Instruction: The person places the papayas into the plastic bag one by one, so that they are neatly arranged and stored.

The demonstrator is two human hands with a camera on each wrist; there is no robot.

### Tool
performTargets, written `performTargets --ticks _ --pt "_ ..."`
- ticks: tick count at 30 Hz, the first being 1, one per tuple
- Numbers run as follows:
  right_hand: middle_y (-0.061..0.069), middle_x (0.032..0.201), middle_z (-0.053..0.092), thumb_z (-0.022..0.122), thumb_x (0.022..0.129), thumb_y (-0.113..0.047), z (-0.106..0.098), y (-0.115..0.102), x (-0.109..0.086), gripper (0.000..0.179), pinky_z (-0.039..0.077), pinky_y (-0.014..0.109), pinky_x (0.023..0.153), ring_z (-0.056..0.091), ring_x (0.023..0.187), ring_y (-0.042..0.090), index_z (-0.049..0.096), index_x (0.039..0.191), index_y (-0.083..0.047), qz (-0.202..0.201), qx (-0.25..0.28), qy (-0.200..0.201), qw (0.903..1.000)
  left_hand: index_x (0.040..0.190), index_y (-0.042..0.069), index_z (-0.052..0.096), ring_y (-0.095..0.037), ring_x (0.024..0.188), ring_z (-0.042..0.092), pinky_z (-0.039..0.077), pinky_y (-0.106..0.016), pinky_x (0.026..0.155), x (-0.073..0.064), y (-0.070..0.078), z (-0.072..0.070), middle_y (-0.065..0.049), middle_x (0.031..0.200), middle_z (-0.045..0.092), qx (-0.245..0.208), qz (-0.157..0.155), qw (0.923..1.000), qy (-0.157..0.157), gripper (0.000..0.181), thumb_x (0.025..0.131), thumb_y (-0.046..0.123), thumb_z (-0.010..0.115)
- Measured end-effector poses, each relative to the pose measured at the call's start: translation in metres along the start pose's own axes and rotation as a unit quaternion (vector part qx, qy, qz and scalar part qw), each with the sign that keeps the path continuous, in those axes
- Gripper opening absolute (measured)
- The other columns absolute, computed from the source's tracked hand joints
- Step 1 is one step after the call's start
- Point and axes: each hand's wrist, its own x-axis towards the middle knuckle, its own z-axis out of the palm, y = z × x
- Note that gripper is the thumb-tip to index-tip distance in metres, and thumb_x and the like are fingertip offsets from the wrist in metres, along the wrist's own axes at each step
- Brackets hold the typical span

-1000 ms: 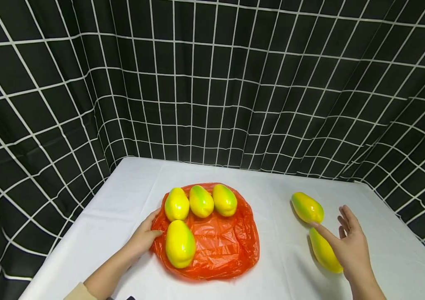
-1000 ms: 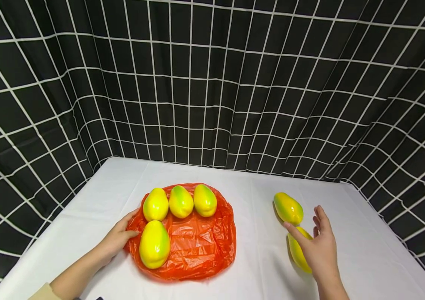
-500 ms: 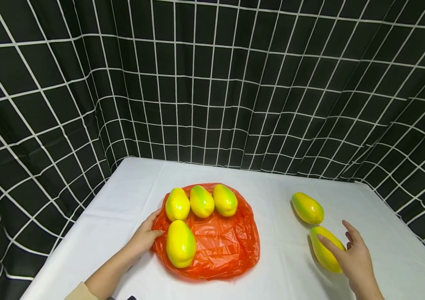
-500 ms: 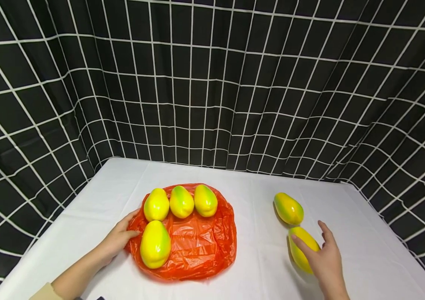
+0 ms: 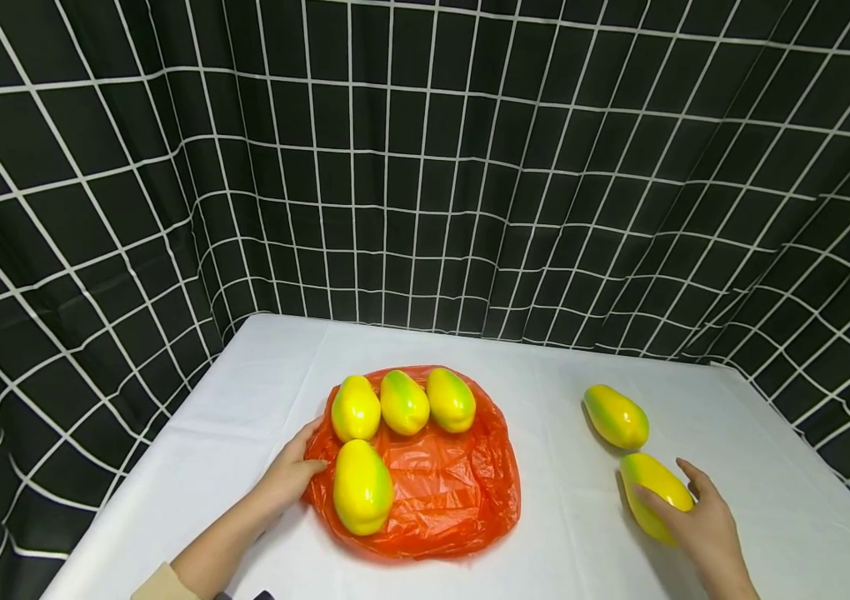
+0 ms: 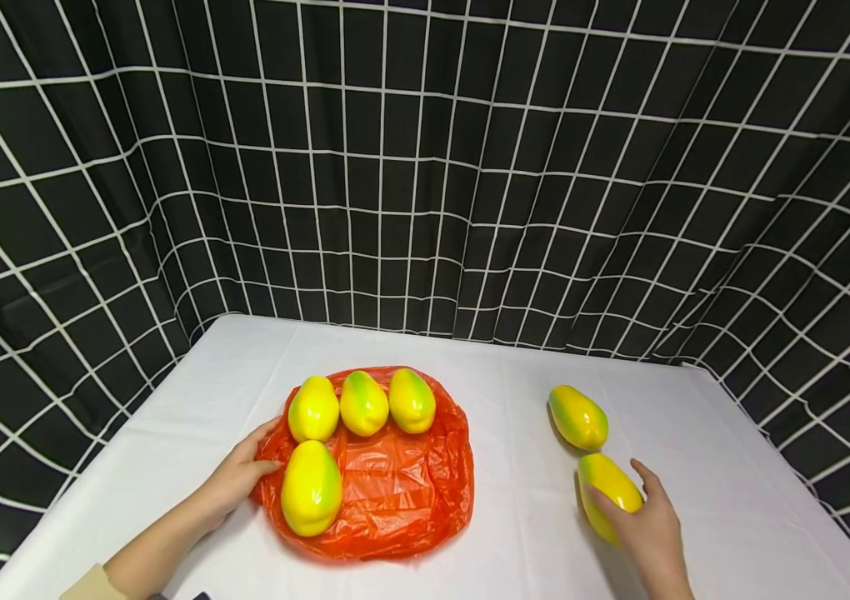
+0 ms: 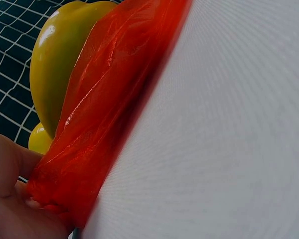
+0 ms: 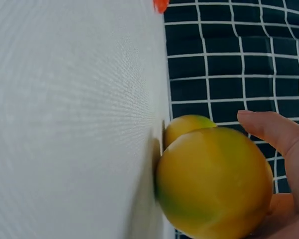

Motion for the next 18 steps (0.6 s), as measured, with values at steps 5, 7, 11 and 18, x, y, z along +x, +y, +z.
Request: performTargets --ticks 5,7,11,18 --pt "0.034 0.146 0.018 0.064 0.078 -0.054 0.002 0.004 0.002 0.105 0.026 0.061 0.107 0.028 0.125 0.045 0.008 0.148 0.001 0.009 0.021 -0.004 0.9997 0.146 0.004 0.022 -0.041 0.137 0.026 0.022 -0.056 0.112 0.000 0.001 0.000 -0.023 0.151 0.024 0.000 -0.001 1.0000 0.000 0.066 0.084 -0.005 0.043" --pt "0.033 0.147 0.017 0.064 0.078 -0.055 0.003 0.006 0.003 0.106 0.024 0.061 0.108 0.026 0.126 0.045 0.008 0.148 0.001 0.013 0.028 -0.005 0.9995 0.146 0.004 0.022 -0.041 0.137 0.025 0.022 -0.056 0.112 -0.001 0.002 0.000 -0.023 0.151 0.024 -0.002 0.000 1.0000 -0.002 0.066 0.085 -0.005 0.043" --pt "0.032 0.147 0.019 0.064 0.078 -0.055 0.006 0.008 0.004 0.104 0.024 0.061 0.107 0.026 0.126 0.045 0.009 0.148 0.000 0.020 0.042 -0.004 0.9989 0.146 0.002 0.021 -0.043 0.137 0.024 0.022 -0.057 0.111 -0.001 0.003 0.000 -0.024 0.151 0.023 -0.001 0.003 1.0000 -0.004 0.066 0.085 -0.005 0.043" --pt "0.029 0.143 0.024 0.062 0.080 -0.053 0.011 0.012 0.006 0.098 0.032 0.056 0.099 0.032 0.118 0.041 0.015 0.147 0.001 0.022 0.069 0.008 0.9974 0.146 0.003 0.021 -0.042 0.137 0.026 0.024 -0.056 0.111 -0.002 0.003 0.000 -0.023 0.151 0.024 -0.004 0.000 1.0000 -0.006 0.065 0.085 -0.005 0.042"
